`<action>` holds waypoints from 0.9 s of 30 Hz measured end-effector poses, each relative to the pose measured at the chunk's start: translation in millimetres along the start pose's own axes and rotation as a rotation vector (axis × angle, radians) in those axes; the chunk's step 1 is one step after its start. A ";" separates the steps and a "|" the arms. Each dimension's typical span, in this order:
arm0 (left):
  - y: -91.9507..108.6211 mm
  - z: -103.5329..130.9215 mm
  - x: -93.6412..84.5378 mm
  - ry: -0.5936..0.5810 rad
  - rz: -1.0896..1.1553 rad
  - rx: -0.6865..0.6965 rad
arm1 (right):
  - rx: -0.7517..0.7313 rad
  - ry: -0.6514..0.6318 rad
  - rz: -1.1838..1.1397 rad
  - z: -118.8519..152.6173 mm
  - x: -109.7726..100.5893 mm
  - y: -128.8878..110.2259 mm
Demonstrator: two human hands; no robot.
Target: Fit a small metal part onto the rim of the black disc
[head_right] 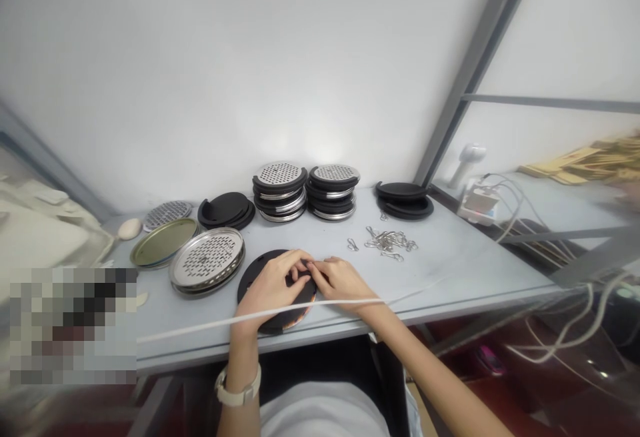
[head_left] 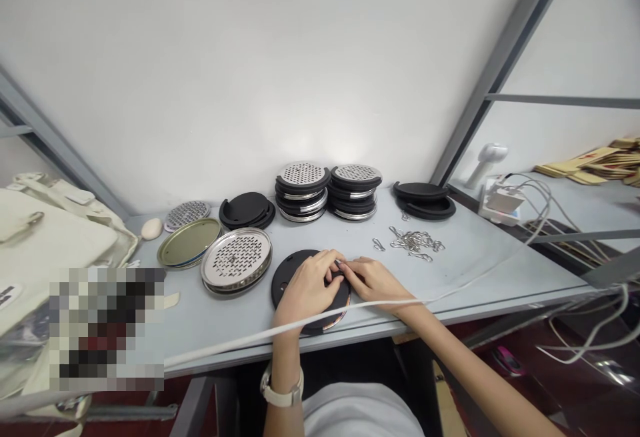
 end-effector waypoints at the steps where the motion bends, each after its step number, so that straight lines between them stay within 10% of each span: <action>1: -0.7 -0.2 0.2 0.000 0.008 -0.004 | 0.002 -0.003 -0.007 0.0 -0.6 -0.6; 27: 4.7 -2.2 0.7 -0.004 0.018 0.062 | -0.027 0.005 0.003 -1.5 4.6 5.5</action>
Point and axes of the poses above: each hand's wrist, its own z-axis away from the middle knuckle, its own x-axis out of the palm, y = z × x, the point moved 4 cm from there along -z, towards the middle knuckle, and after that the axes turned 4 degrees about -z, right-handed, at the moved point
